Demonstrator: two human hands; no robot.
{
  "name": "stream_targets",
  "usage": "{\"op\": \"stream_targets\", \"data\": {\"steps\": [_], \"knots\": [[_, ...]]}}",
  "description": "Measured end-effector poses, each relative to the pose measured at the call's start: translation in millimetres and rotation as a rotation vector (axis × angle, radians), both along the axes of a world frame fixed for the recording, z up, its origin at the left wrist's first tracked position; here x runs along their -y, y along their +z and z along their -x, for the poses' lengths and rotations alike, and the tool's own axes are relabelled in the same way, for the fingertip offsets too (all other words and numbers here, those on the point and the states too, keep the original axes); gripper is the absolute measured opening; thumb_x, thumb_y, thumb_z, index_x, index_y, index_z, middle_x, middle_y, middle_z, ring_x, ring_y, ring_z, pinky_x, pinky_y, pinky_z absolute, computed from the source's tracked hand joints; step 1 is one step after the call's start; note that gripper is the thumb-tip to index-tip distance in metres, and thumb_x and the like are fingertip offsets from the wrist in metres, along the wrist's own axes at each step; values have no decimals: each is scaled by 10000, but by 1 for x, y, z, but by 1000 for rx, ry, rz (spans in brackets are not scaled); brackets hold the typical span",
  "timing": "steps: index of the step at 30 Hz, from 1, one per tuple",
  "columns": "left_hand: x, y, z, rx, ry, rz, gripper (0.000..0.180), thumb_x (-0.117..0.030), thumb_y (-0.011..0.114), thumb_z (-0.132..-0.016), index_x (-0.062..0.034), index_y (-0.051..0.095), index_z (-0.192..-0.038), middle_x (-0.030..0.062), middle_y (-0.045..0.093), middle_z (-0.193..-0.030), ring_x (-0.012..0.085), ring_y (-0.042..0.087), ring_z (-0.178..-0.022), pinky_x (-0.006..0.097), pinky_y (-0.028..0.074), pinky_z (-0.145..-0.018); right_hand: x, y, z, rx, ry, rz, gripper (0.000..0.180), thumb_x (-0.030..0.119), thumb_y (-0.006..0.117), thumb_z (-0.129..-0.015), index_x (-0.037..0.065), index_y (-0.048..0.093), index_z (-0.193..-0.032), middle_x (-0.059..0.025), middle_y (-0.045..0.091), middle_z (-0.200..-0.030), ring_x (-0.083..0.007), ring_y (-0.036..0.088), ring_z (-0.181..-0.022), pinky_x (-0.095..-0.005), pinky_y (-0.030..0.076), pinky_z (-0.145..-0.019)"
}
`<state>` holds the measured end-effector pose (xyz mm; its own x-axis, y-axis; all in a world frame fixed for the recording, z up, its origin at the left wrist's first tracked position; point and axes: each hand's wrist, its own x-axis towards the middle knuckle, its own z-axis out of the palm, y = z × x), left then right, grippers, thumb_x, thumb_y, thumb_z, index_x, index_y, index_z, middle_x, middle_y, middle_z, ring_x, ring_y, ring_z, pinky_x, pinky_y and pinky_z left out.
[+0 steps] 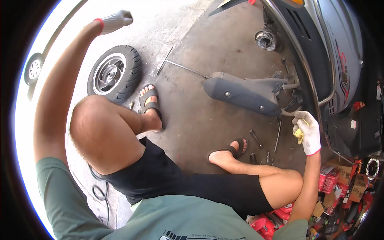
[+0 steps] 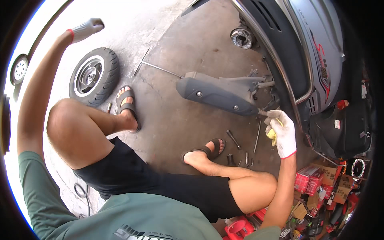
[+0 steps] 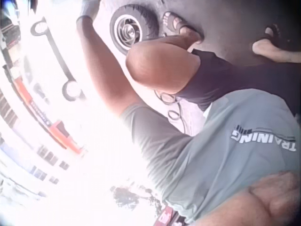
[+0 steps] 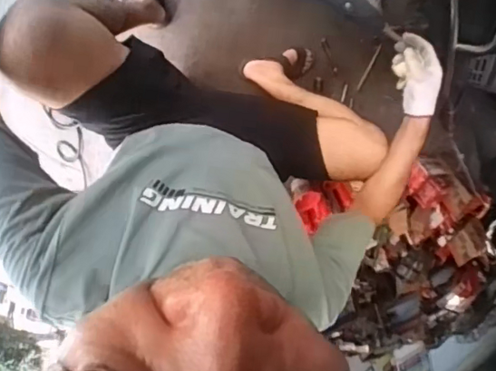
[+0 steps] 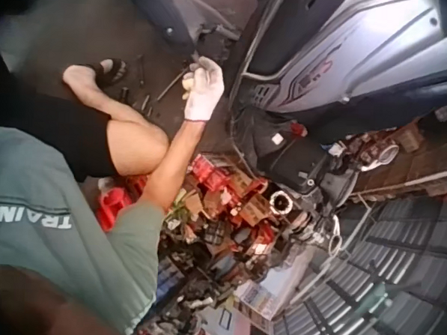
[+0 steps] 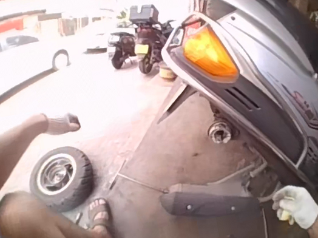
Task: The person cleans the rear wheel hub of a scooter using a brush and a cloth. They then retrieve a new brake drum from a box and install it onto the hub. Finally, they mount the rear tire onto the scooter's axle.
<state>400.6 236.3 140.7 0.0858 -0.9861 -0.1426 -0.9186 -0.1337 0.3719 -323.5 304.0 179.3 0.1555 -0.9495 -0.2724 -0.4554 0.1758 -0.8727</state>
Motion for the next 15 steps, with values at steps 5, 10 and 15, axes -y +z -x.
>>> {"op": "stream_targets", "data": {"steps": [5, 10, 15], "knots": [[-96, -55, -30, -303, 282, -217, 422, -353, 561, -944, -43, 645, -1218, 33, 661, -1018, 148, 582, -925, 308, 487, -737, -1, -4, 2, 49, -7, -12, 189, 36, 557, -983, 4, 630, -1154, -72, 659, -919, -102, 615, -700, -232, 511, -627], [-133, -125, -2, -443, 354, -395, 391, -314, 561, -935, -49, 667, -1202, 55, 674, -1011, 162, 635, -895, 339, 514, -697, 0, -3, 5, 37, -38, -17, 187, 45, 565, -982, 4, 632, -1151, -71, 661, -911, -106, 617, -700, -235, 512, -630], [-127, -158, 14, -373, 246, -429, 402, -283, 576, -956, -14, 662, -1242, 105, 710, -1023, 202, 669, -900, 363, 546, -746, 1, 0, -6, -20, -49, -22, 191, 54, 559, -979, -5, 630, -1146, -72, 656, -897, -107, 615, -689, -239, 508, -624]]}}
